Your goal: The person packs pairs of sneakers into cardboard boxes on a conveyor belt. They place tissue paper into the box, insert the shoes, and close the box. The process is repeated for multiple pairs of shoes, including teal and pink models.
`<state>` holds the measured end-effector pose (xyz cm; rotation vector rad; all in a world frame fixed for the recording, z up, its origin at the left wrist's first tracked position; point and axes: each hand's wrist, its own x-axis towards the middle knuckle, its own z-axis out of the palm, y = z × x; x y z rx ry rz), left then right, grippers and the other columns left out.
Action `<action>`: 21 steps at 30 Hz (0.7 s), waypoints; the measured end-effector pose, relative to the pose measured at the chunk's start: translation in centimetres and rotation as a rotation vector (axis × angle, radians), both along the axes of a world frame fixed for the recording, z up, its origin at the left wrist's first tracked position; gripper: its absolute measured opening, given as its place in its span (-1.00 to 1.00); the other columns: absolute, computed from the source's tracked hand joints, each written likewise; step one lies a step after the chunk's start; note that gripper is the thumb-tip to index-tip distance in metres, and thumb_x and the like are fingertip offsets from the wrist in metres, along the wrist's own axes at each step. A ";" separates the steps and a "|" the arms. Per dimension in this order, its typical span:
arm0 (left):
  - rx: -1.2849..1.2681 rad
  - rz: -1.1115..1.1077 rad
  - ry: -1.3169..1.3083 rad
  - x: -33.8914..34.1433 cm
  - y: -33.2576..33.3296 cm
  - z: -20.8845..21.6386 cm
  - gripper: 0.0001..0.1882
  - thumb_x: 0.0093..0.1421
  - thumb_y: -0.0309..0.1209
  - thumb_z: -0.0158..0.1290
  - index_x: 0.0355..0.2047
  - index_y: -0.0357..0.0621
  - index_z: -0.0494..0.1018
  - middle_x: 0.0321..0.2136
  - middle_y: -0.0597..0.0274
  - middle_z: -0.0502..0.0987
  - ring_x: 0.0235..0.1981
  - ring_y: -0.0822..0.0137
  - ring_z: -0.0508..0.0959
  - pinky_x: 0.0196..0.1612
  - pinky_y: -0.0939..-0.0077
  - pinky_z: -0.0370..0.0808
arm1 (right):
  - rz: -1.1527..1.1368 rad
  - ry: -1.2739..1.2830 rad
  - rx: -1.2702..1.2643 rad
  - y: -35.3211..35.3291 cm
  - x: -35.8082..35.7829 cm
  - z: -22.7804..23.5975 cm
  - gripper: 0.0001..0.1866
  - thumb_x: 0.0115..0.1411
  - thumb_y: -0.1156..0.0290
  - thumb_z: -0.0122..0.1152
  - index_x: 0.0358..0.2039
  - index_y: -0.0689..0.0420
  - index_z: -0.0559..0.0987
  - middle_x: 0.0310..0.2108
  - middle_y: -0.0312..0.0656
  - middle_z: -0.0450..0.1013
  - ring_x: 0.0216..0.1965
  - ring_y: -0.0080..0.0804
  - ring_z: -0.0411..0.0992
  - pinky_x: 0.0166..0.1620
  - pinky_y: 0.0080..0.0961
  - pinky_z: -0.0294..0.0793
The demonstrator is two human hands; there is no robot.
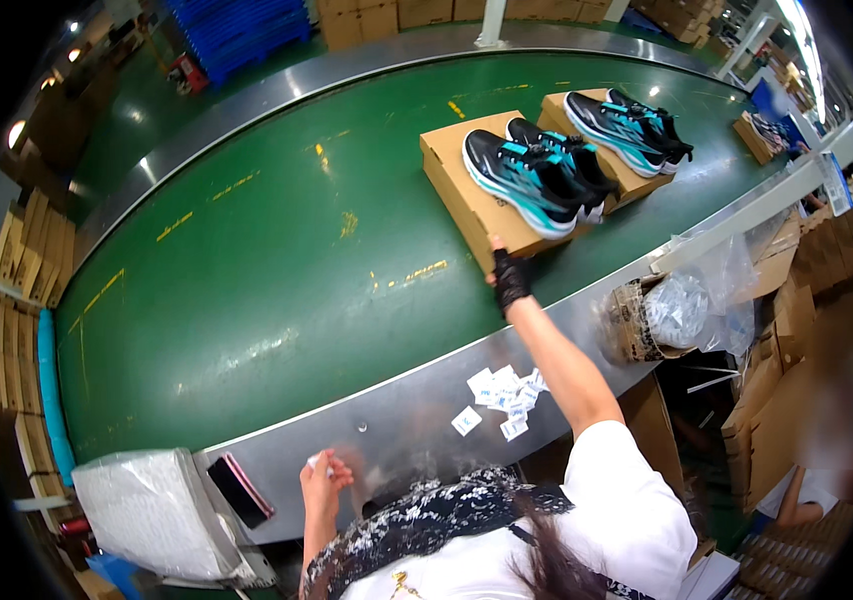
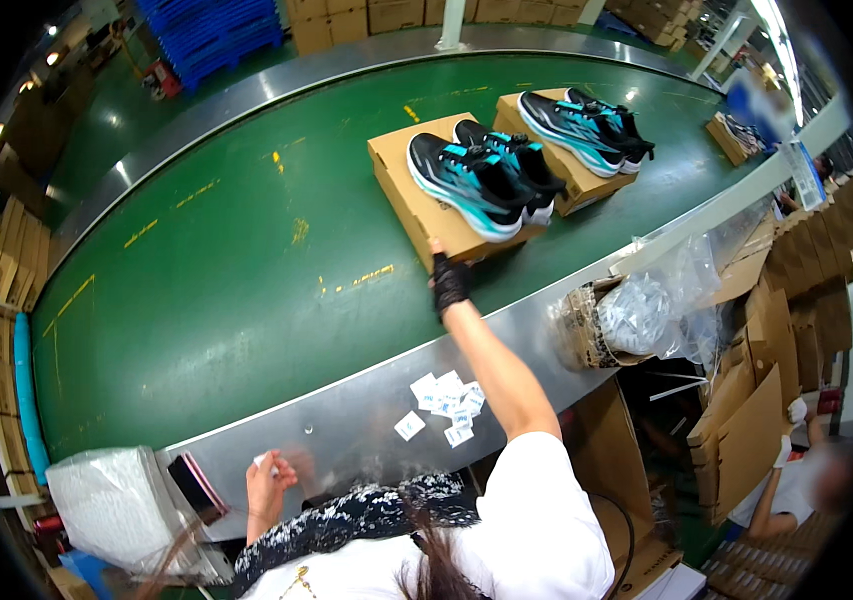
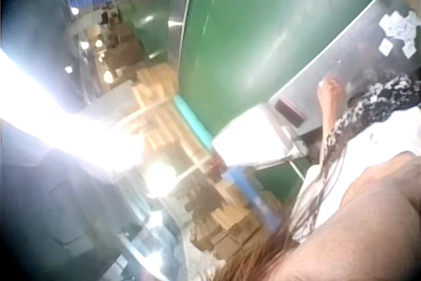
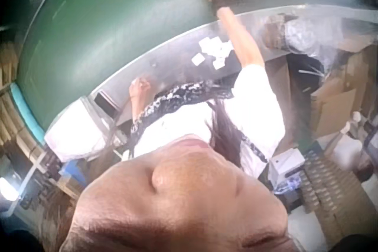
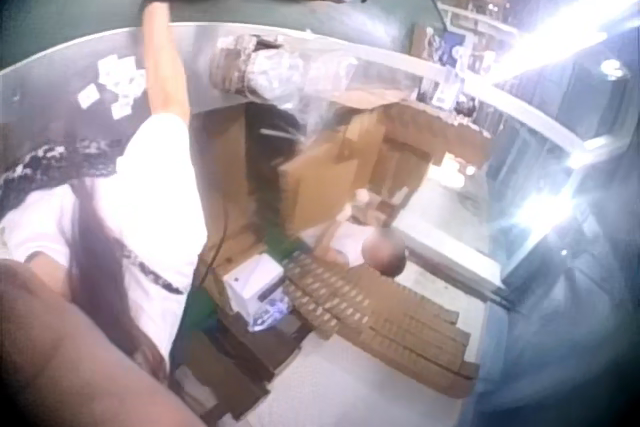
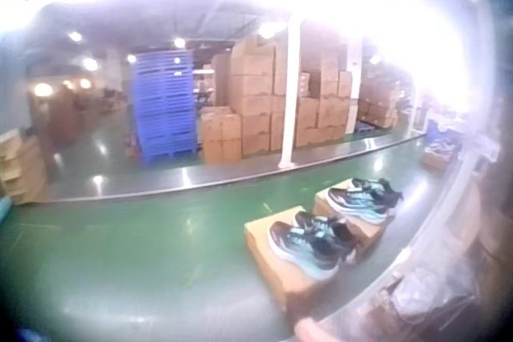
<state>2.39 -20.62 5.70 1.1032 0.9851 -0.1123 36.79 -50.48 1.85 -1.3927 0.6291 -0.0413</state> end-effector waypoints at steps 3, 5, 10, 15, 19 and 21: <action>-0.033 -0.075 -0.079 2.0 -0.9 0.8 -0.72 0.17 -0.28 -0.13 -0.26 -0.28 0.33 -0.57 0.20 0.40 -0.61 0.34 0.46 -0.59 0.53 0.43 | 0.170 0.180 0.073 5.5 -7.5 0.2 -0.55 -0.10 0.14 0.29 -0.35 0.17 0.33 -0.51 -0.23 0.33 -0.74 -0.54 0.23 -0.72 -0.62 0.23; -0.032 -0.105 -0.138 2.7 -0.8 1.0 -0.75 0.18 -0.34 -0.16 -0.25 -0.28 0.32 -0.55 0.19 0.40 -0.59 0.33 0.46 -0.56 0.49 0.44 | 0.737 0.184 0.209 6.1 -13.2 5.8 -0.53 -0.05 0.21 0.23 -0.22 0.28 0.38 -0.54 -0.24 0.42 -0.45 -0.50 0.42 -0.48 -0.61 0.37; 0.025 -0.062 -0.134 1.9 0.5 3.0 -0.74 0.19 -0.37 -0.17 -0.18 -0.26 0.31 -0.53 0.16 0.40 -0.58 0.32 0.47 -0.58 0.54 0.45 | 0.697 -0.950 -1.422 5.4 -14.9 17.9 -0.52 -0.34 0.22 0.30 -0.29 0.00 0.48 -0.26 -0.17 0.37 -0.21 -0.19 0.30 -0.17 -0.26 0.23; 0.078 -0.040 -0.261 3.5 1.1 4.3 -0.73 0.17 -0.38 -0.12 -0.15 -0.24 0.30 -0.50 0.13 0.41 -0.65 0.37 0.44 -0.60 0.58 0.44 | 0.838 -0.676 -1.738 5.5 -11.3 14.5 -0.40 -0.30 -0.11 0.22 -0.17 -0.21 0.47 -0.22 -0.01 0.35 -0.18 -0.22 0.28 -0.08 -0.15 0.08; 0.484 -0.268 -0.316 5.5 3.4 7.8 -0.76 0.10 -0.34 0.01 -0.29 -0.26 0.40 -0.43 0.20 0.40 -0.69 0.59 0.34 -0.66 0.74 0.29 | 1.085 -0.505 -1.442 9.3 -10.6 18.3 -0.61 -0.18 -0.04 0.18 -0.58 0.05 0.53 -0.50 -0.15 0.43 -0.36 -0.23 0.40 -0.28 -0.35 0.33; 0.804 -0.252 -0.580 7.1 4.2 10.2 -0.78 0.07 -0.34 0.06 -0.35 -0.24 0.43 -0.39 0.23 0.43 -0.69 0.63 0.29 -0.66 0.76 0.21 | 1.122 -0.568 -1.387 11.1 -12.2 21.2 -0.57 -0.17 -0.01 0.19 -0.62 0.16 0.51 -0.64 -0.10 0.41 -0.52 -0.16 0.40 -0.39 -0.37 0.37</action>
